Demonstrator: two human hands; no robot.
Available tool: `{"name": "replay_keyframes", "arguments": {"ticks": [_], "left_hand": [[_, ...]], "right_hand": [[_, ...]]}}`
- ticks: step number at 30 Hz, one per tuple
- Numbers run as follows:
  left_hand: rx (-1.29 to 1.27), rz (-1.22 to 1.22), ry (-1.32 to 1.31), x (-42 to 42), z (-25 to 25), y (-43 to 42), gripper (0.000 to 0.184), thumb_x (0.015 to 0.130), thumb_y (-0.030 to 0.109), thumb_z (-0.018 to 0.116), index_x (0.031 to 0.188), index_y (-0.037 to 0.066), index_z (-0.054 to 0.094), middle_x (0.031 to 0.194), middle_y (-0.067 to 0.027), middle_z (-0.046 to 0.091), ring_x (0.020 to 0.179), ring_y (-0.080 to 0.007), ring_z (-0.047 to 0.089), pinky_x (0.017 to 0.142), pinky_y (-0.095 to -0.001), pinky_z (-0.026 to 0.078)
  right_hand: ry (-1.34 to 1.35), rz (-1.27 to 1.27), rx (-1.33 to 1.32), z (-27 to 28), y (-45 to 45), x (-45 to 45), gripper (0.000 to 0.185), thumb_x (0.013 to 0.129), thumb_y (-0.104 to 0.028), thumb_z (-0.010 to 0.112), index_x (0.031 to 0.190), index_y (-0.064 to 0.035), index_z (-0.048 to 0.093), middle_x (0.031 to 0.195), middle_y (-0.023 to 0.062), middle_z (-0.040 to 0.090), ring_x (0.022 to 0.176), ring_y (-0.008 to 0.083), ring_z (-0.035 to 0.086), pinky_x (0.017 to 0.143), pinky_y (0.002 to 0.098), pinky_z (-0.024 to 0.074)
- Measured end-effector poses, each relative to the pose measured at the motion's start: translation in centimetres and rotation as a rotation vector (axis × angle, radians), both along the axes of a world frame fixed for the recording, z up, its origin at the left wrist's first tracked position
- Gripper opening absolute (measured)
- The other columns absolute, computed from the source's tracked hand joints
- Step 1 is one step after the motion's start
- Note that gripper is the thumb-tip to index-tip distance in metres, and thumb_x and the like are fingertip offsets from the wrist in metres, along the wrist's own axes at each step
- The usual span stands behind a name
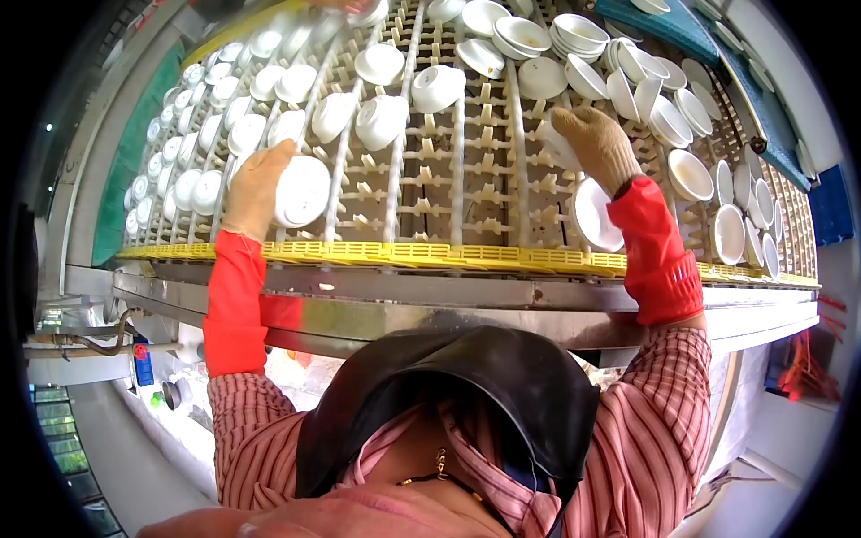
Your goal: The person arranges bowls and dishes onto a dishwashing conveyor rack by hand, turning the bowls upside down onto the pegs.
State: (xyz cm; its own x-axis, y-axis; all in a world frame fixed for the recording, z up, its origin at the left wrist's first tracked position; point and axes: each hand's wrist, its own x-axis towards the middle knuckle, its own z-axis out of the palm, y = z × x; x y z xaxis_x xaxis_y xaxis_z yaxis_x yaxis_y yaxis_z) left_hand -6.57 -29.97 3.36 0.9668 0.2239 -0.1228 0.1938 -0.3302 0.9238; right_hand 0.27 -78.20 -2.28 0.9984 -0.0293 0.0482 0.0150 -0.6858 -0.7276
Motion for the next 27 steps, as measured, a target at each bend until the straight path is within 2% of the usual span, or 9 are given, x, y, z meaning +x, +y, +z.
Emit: {"name": "replay_keyframes", "arguments": {"ticks": [1,4,6,8,10,11,14,20,27], "left_hand": [[0.265,-0.009,-0.053,0.6,-1.0,2.1,0.042,0.106,0.045,0.071,0.113,0.004,0.08,0.096,-0.009,0.081,0.084,-0.0215,0.076,0.082,-0.0361,0.06],[1.162,-0.015,-0.139,0.1,-3.7,3.4,0.035,0.107,0.035,0.07,0.116,0.002,0.078,0.1,-0.0165,0.08,0.087,-0.0359,0.074,0.079,-0.0452,0.056],[1.242,-0.014,-0.471,0.6,-5.6,4.9,0.029,0.105,0.034,0.07,0.109,0.005,0.076,0.099,-0.0192,0.077,0.097,-0.0436,0.07,0.084,-0.0529,0.053],[1.241,0.008,-0.422,0.4,-4.7,4.3,0.031,0.105,0.035,0.071,0.108,0.004,0.075,0.098,-0.0179,0.077,0.1,-0.0417,0.07,0.085,-0.0535,0.053],[1.249,-0.019,-0.376,-0.2,-4.1,3.3,0.031,0.103,0.032,0.074,0.112,0.003,0.076,0.103,-0.018,0.077,0.102,-0.0422,0.07,0.087,-0.0532,0.054],[1.228,-0.022,-0.42,-0.2,-4.3,3.2,0.031,0.102,0.031,0.075,0.113,0.002,0.076,0.104,-0.0181,0.077,0.103,-0.0422,0.07,0.087,-0.0527,0.054],[1.158,-0.062,-0.582,-0.3,-4.2,1.3,0.029,0.099,0.024,0.079,0.113,0.0,0.076,0.106,-0.0184,0.077,0.103,-0.0425,0.069,0.088,-0.0515,0.054],[1.097,-0.411,-0.704,-0.4,-2.2,-6.4,0.029,0.089,0.019,0.081,0.108,0.0,0.071,0.098,-0.0169,0.068,0.096,-0.0405,0.063,0.084,-0.0478,0.051],[1.096,-0.67,-0.728,-1.3,-1.7,-12.4,0.037,0.092,0.031,0.078,0.108,-0.002,0.07,0.097,-0.0176,0.065,0.097,-0.0386,0.063,0.095,-0.0468,0.052]], "right_hand": [[0.102,-0.056,0.18,1.9,1.8,-0.6,0.046,0.102,-0.042,0.072,0.118,0.0016,0.075,0.106,0.0241,0.08,0.102,0.0408,0.078,0.089,0.0438,0.0622],[-0.706,0.449,-0.396,2.1,4.1,-0.5,0.035,0.095,-0.017,0.08,0.124,-0.001,0.071,0.114,0.0229,0.078,0.107,0.0417,0.077,0.094,0.0439,0.0637],[-0.65,0.49,-0.246,1.8,7.0,0.7,0.045,0.086,-0.002,0.083,0.128,-0.0025,0.067,0.119,0.0214,0.076,0.11,0.042,0.077,0.097,0.0464,0.0644],[-0.623,0.565,-0.193,0.4,8.0,2.8,0.035,0.096,-0.014,0.078,0.128,-0.0016,0.071,0.124,0.0207,0.076,0.117,0.0398,0.075,0.099,0.0456,0.0622],[0.061,0.213,0.484,0.1,8.4,3.2,0.041,0.104,-0.033,0.071,0.13,-0.0008,0.072,0.123,0.0205,0.078,0.118,0.0402,0.074,0.097,0.0445,0.0609],[-0.361,0.107,-0.138,-1.1,7.2,4.1,0.056,0.107,-0.048,0.064,0.137,-0.0006,0.069,0.122,0.0215,0.079,0.116,0.0388,0.076,0.094,0.0447,0.0603],[-0.408,-0.054,-0.476,0.2,2.5,5.9,0.066,0.104,-0.048,0.069,0.151,-0.0025,0.058,0.124,0.0234,0.079,0.115,0.0369,0.078,0.1,0.0477,0.0596],[-0.148,-0.046,-0.766,-1.7,-4.6,9.4,0.044,0.102,-0.047,0.067,0.131,-0.015,0.076,0.122,0.0155,0.081,0.121,0.0357,0.074,0.102,0.0503,0.0577],[-0.385,-0.047,-0.7,-5.5,-1.6,10.2,0.047,0.098,-0.043,0.073,0.125,-0.0043,0.077,0.11,0.0229,0.08,0.108,0.0394,0.078,0.096,0.0502,0.0606]]}}
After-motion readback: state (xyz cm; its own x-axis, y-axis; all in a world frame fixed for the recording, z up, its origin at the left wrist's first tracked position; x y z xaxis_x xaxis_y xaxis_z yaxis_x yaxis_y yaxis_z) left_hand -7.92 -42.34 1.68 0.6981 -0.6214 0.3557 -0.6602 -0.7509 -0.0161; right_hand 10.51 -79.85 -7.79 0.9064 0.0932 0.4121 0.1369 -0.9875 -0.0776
